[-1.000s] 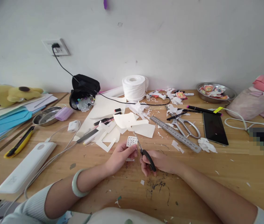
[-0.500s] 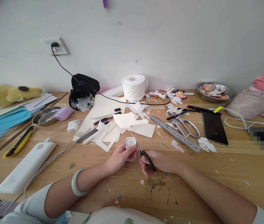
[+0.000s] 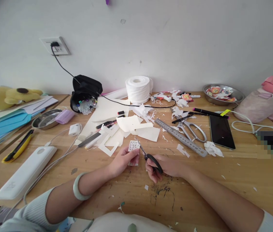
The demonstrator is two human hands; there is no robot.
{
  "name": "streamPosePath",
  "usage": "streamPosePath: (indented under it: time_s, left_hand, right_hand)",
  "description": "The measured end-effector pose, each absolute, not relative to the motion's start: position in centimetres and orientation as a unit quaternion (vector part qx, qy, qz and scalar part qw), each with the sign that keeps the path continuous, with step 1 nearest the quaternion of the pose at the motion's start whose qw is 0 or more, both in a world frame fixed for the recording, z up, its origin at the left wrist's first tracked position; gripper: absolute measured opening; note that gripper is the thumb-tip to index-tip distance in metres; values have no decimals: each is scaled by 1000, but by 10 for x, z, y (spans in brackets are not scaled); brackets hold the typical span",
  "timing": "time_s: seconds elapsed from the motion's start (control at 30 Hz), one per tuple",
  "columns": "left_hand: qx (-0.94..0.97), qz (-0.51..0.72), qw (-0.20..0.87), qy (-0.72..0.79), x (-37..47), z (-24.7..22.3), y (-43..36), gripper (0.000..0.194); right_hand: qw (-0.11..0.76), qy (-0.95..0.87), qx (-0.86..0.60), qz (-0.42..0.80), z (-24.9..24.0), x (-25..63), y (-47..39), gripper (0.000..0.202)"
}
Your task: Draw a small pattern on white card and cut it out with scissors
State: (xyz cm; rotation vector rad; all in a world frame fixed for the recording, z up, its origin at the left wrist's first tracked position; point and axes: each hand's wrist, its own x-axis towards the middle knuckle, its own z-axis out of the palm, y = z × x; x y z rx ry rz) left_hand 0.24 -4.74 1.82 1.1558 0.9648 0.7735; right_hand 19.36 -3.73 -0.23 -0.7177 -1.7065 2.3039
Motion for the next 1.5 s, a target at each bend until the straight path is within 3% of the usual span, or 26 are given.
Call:
streamPosePath:
  time_s: [1.5]
  left_hand:
    - [516, 375, 639, 429, -2, 17, -42, 38]
  right_hand:
    - [101, -582, -259, 764, 5, 193, -38, 52]
